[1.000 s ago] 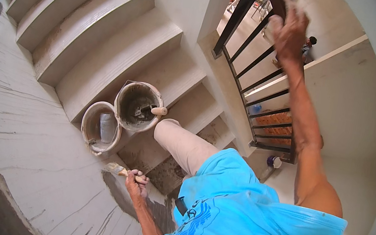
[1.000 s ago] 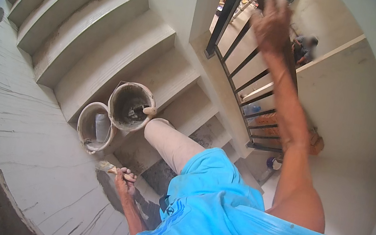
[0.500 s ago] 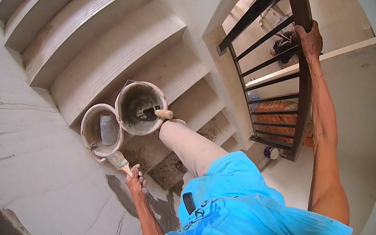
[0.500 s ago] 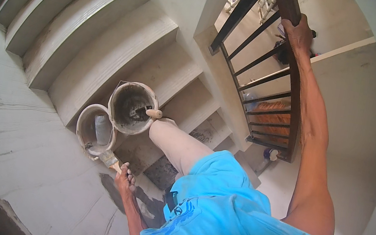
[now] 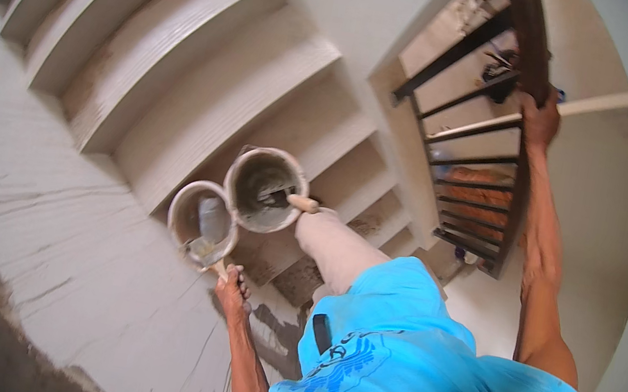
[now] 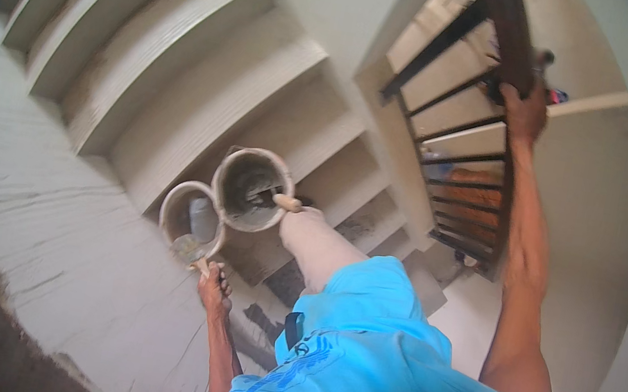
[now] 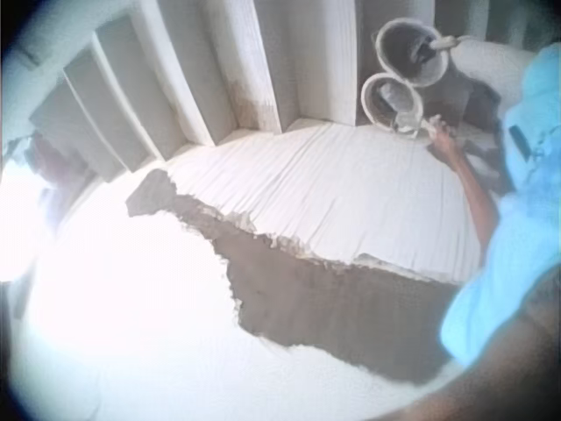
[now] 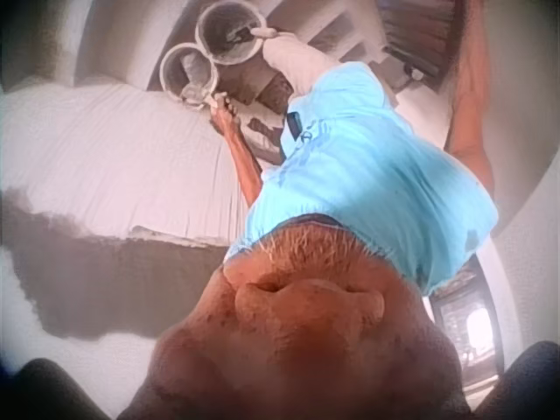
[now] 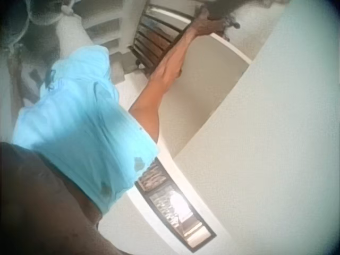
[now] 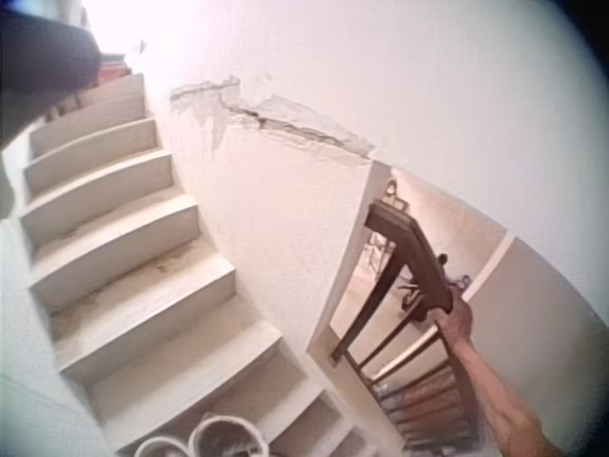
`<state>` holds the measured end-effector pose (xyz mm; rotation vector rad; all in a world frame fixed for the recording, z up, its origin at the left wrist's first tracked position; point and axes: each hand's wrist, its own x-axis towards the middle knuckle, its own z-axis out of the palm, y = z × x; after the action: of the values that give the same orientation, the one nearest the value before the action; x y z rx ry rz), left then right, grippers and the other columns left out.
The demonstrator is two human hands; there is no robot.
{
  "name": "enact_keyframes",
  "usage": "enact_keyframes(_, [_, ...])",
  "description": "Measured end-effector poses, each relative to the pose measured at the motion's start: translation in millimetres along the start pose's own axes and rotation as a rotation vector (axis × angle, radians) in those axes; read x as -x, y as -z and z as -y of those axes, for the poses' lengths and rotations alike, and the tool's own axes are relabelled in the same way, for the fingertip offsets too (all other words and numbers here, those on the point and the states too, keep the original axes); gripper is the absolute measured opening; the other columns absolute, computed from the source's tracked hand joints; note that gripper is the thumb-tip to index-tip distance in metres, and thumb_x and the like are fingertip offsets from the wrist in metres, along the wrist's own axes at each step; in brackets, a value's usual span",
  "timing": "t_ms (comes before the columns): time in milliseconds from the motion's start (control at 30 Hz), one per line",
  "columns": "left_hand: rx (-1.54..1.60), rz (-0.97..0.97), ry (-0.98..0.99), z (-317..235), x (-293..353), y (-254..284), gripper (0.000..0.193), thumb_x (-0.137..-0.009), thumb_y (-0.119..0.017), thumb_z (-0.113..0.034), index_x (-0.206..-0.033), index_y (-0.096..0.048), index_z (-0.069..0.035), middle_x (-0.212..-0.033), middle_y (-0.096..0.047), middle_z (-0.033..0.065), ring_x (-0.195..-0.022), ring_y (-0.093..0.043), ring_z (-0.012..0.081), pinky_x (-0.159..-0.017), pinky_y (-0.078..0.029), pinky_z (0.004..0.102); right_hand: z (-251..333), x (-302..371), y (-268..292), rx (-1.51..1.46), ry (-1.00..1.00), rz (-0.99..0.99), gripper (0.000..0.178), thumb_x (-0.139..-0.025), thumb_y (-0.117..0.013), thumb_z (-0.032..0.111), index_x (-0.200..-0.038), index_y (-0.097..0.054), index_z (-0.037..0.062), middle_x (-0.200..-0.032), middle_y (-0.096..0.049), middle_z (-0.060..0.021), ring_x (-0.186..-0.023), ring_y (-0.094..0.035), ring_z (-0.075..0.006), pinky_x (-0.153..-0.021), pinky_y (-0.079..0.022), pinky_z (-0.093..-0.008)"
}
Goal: The person applies plaster to a curved wall under a spiral staircase using a trowel and a brush. They repeatedly scoop plaster from buckets, spread it on the wall, and smooth the surface.
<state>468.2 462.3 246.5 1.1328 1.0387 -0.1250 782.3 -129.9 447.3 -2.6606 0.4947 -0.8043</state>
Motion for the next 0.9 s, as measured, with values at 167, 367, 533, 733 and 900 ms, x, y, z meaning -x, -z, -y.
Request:
enact_keyframes(167, [-0.012, -0.094, 0.060, -33, 0, 20, 0.023, -0.092, -0.063, -0.028, -0.088, -0.061, -0.006, -0.060, -0.042, -0.0061, -0.043, -0.036, 0.0034, -0.036, -0.028, 0.0197, 7, 2, 5, 0.004, -0.087, 0.039, 0.063, -0.073, -0.070, 0.035, -0.126, -0.054, 0.0053, -0.115, -0.064, -0.0197, -0.106, -0.061, -0.0359, -0.092, -0.045, -0.0407])
enact_keyframes(367, [-0.125, -0.160, 0.094, -38, 1, 35, 0.021, -0.091, -0.063, -0.028, -0.088, -0.063, -0.007, -0.058, -0.043, -0.0062, -0.042, -0.036, 0.0038, -0.036, -0.027, 0.0208, -4, 0, 2, -0.051, -0.051, 0.042, 0.065, -0.075, -0.070, 0.037, -0.128, -0.054, 0.0032, -0.116, -0.064, -0.0182, -0.107, -0.061, -0.0295, -0.095, -0.044, -0.0368])
enact_keyframes(533, [-0.093, -0.263, 0.086, -42, -1, 42, 0.018, -0.091, -0.063, -0.027, -0.088, -0.064, -0.009, -0.057, -0.043, -0.0054, -0.041, -0.035, 0.0050, -0.036, -0.028, 0.0223, -13, -6, -7, -0.058, -0.054, 0.119, 0.060, -0.078, -0.070, 0.038, -0.121, -0.057, -0.0010, -0.112, -0.065, -0.0163, -0.103, -0.061, -0.0290, -0.094, -0.043, -0.0356])
enact_keyframes(733, [-0.045, -0.209, 0.130, -37, -36, 45, 0.018, -0.090, -0.061, -0.027, -0.087, -0.064, -0.009, -0.058, -0.043, -0.0050, -0.043, -0.038, 0.0069, -0.038, -0.030, 0.0247, -10, -20, 19, -0.009, -0.065, 0.200, 0.057, -0.082, -0.067, 0.038, -0.121, -0.056, -0.0015, -0.111, -0.065, -0.0156, -0.105, -0.060, -0.0277, -0.094, -0.042, -0.0352])
enact_keyframes(900, [-0.046, -0.223, 0.150, -24, -68, 39, 0.020, -0.092, -0.059, -0.029, -0.083, -0.059, -0.012, -0.058, -0.041, -0.0051, -0.044, -0.035, 0.0058, -0.039, -0.027, 0.0243, 15, -72, 12, -0.059, 0.053, 0.185, 0.061, -0.087, -0.060, 0.046, -0.125, -0.054, -0.0005, -0.114, -0.063, -0.0176, -0.107, -0.060, -0.0302, -0.095, -0.042, -0.0365])
